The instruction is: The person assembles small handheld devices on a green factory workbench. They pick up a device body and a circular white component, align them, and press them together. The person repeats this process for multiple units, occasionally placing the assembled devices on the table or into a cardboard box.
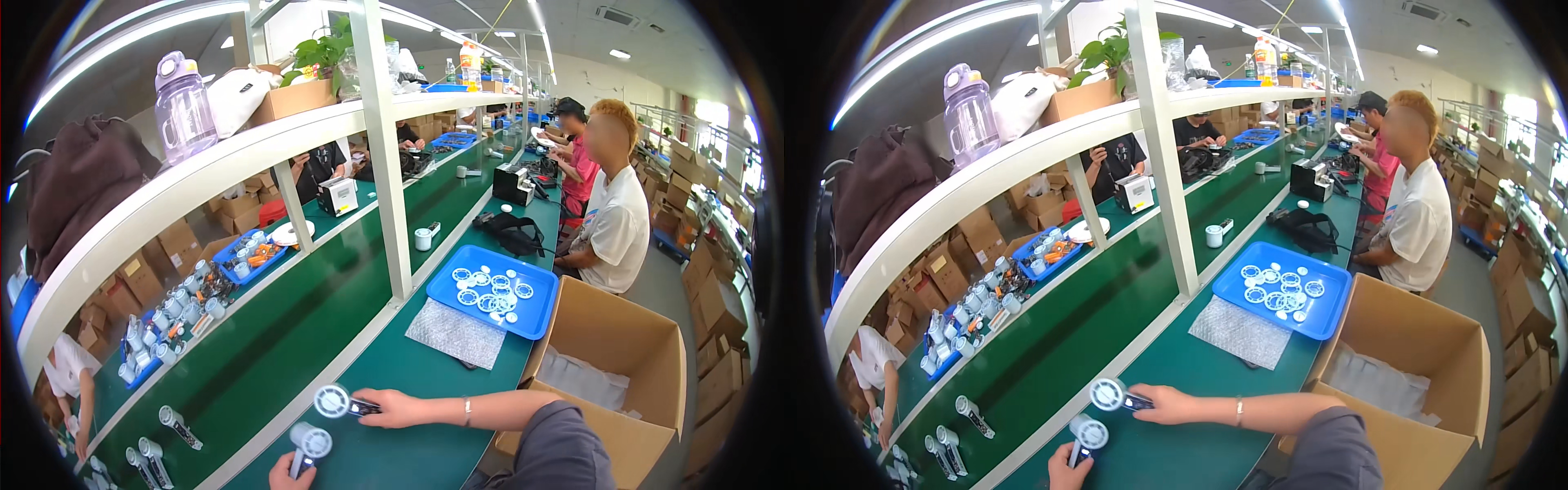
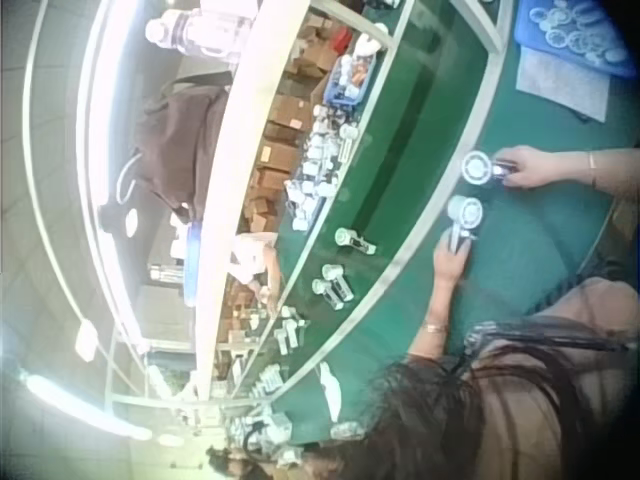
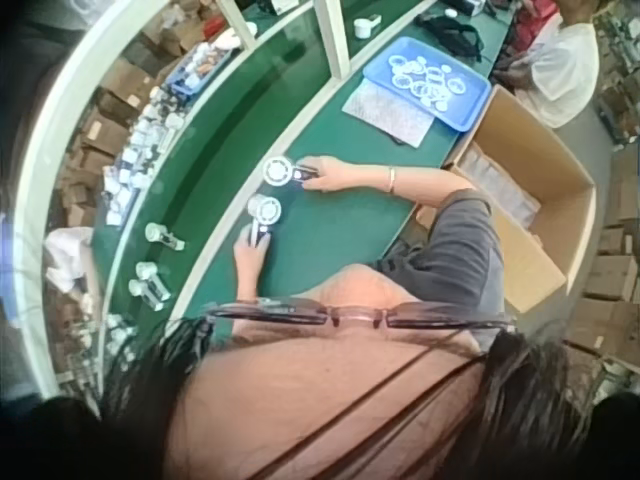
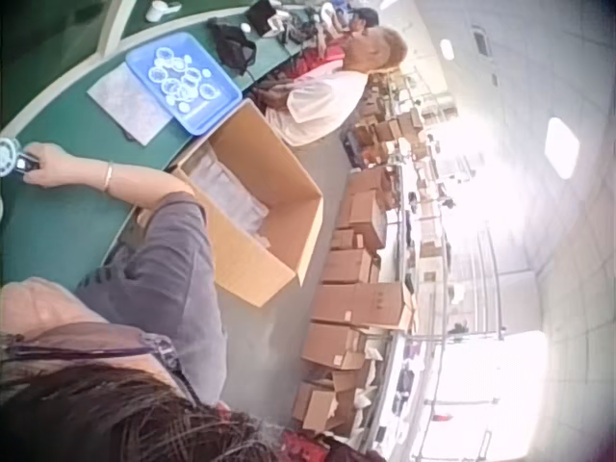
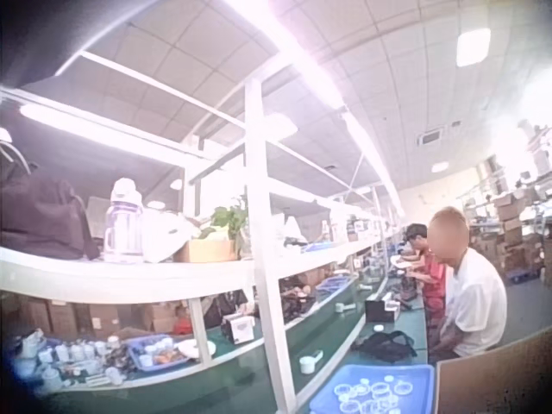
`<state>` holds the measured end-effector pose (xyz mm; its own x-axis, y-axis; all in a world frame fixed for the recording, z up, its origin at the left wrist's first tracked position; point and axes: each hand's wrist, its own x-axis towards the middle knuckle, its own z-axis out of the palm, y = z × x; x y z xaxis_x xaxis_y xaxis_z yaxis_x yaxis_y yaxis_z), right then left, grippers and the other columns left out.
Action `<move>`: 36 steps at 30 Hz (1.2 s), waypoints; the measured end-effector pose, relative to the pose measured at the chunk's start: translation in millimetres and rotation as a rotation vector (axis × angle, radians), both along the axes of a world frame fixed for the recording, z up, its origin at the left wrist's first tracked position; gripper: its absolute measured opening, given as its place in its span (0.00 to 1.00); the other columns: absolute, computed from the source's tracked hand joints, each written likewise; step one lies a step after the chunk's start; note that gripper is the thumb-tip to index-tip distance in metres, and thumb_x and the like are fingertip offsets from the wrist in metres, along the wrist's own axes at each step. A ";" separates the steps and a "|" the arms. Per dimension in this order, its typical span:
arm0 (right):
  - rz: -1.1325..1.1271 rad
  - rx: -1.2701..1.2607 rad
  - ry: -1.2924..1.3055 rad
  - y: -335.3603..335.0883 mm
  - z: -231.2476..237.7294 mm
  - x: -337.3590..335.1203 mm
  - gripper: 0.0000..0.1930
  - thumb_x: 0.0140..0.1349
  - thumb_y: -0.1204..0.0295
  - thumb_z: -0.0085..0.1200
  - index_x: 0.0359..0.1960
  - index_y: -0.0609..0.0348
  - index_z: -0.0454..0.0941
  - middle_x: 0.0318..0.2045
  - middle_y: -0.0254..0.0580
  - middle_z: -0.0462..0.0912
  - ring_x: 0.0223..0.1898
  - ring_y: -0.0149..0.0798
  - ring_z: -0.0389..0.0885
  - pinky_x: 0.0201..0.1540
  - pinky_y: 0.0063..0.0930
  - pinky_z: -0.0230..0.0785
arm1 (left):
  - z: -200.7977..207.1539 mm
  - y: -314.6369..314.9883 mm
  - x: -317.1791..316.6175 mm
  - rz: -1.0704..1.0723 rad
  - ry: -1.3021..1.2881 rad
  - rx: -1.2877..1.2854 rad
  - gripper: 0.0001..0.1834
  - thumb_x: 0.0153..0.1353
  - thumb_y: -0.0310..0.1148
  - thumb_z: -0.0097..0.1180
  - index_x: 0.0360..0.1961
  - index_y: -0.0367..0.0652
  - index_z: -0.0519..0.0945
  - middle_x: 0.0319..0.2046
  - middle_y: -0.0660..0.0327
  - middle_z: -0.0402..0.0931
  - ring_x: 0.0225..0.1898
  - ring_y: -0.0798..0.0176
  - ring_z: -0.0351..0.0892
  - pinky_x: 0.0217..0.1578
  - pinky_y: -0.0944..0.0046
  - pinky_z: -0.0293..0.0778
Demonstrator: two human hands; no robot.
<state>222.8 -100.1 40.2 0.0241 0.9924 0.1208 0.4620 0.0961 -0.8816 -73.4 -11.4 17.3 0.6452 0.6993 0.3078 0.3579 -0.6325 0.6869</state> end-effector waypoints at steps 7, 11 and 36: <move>0.146 -0.126 -0.012 -55.2 28.7 16.4 0.24 0.56 0.64 0.55 0.52 0.60 0.66 0.29 0.43 0.78 0.22 0.35 0.76 0.26 0.29 0.70 | 35.8 -38.3 -23.0 0.059 -0.319 -0.592 0.24 0.50 0.23 0.59 0.50 0.35 0.68 0.35 0.53 0.77 0.32 0.61 0.77 0.34 0.67 0.72; 0.243 -0.424 -0.224 -80.1 28.5 23.9 0.21 0.58 0.61 0.54 0.48 0.61 0.69 0.28 0.45 0.77 0.29 0.40 0.77 0.32 0.34 0.69 | 17.6 -37.5 -48.8 0.149 -0.289 -0.674 0.22 0.50 0.20 0.60 0.48 0.34 0.70 0.30 0.59 0.77 0.26 0.71 0.74 0.25 0.74 0.70; -0.039 0.604 0.346 -118.4 144.3 -8.0 0.15 0.53 0.71 0.57 0.42 0.61 0.72 0.33 0.39 0.75 0.31 0.33 0.74 0.33 0.27 0.68 | 131.1 -82.7 -53.0 0.141 -0.665 -0.542 0.23 0.50 0.21 0.56 0.50 0.30 0.70 0.39 0.56 0.77 0.40 0.66 0.76 0.38 0.68 0.72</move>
<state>214.8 -218.5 184.4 0.1954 0.7514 0.6302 0.1773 0.6049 -0.7763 -126.4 -94.1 148.3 0.3464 0.9183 0.1914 -0.1747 -0.1373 0.9750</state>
